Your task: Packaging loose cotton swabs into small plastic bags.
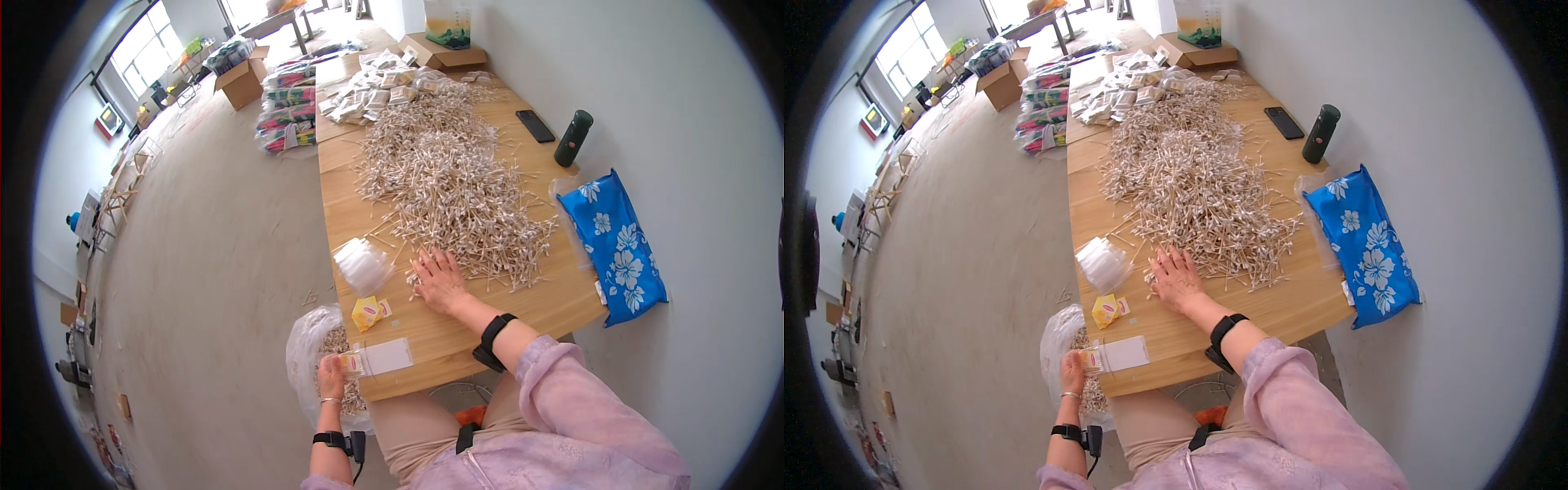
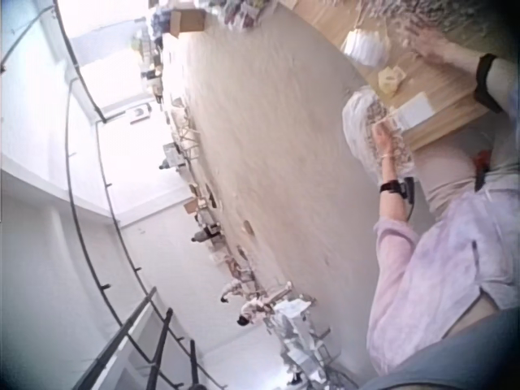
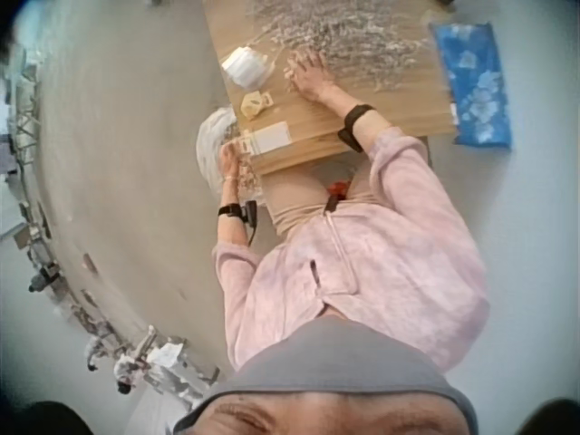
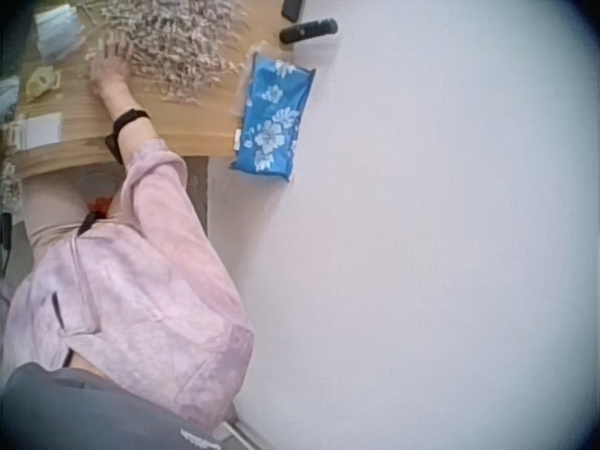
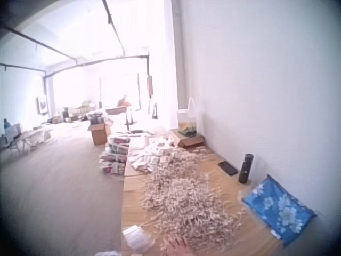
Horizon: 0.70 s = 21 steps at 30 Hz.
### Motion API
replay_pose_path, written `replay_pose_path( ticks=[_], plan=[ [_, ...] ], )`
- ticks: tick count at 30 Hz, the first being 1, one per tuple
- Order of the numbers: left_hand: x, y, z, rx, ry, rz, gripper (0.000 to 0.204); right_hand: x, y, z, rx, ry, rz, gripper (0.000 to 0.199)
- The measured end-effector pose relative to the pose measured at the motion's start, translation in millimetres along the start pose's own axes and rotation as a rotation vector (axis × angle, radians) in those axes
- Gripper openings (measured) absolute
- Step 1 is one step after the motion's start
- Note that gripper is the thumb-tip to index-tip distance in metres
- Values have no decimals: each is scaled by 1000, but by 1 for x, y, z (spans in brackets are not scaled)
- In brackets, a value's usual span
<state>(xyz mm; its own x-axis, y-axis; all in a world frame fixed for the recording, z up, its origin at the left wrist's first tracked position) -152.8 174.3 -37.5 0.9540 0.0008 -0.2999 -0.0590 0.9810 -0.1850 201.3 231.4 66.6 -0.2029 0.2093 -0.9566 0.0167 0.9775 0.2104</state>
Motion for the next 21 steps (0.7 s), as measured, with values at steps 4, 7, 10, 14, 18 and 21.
replay_pose_path(
  ticks=[4,7,10,14,18,21],
  plan=[
    [-27,-8,21,-15,346,209,46,-1,-45,3,-83,116,-115,65],
    [-35,-27,82,412,888,601,41,-12,-82,-3,-133,151,-85,64],
    [12,-31,124,615,734,347,44,-23,-109,8,-148,209,-101,58],
    [113,-47,156,702,595,-98,43,-36,-119,36,-8,161,-29,52],
    [182,-56,167,760,542,-266,46,-36,-122,73,180,47,142,52],
    [205,-50,177,798,555,-314,48,-48,-127,80,318,62,229,51]
  ],
)
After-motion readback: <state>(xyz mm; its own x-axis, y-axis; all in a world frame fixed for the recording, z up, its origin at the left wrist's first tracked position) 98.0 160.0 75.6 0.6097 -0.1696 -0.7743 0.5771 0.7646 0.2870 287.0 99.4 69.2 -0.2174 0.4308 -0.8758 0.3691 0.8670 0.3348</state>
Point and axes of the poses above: each hand's wrist, its own y-axis towards the middle knuckle, its own x-axis out of the palm, z = x × y, the point moved 7 cm from there along y, towards the middle knuckle, and after that the axes turned 4 degrees about x, right-handed, at the moved point
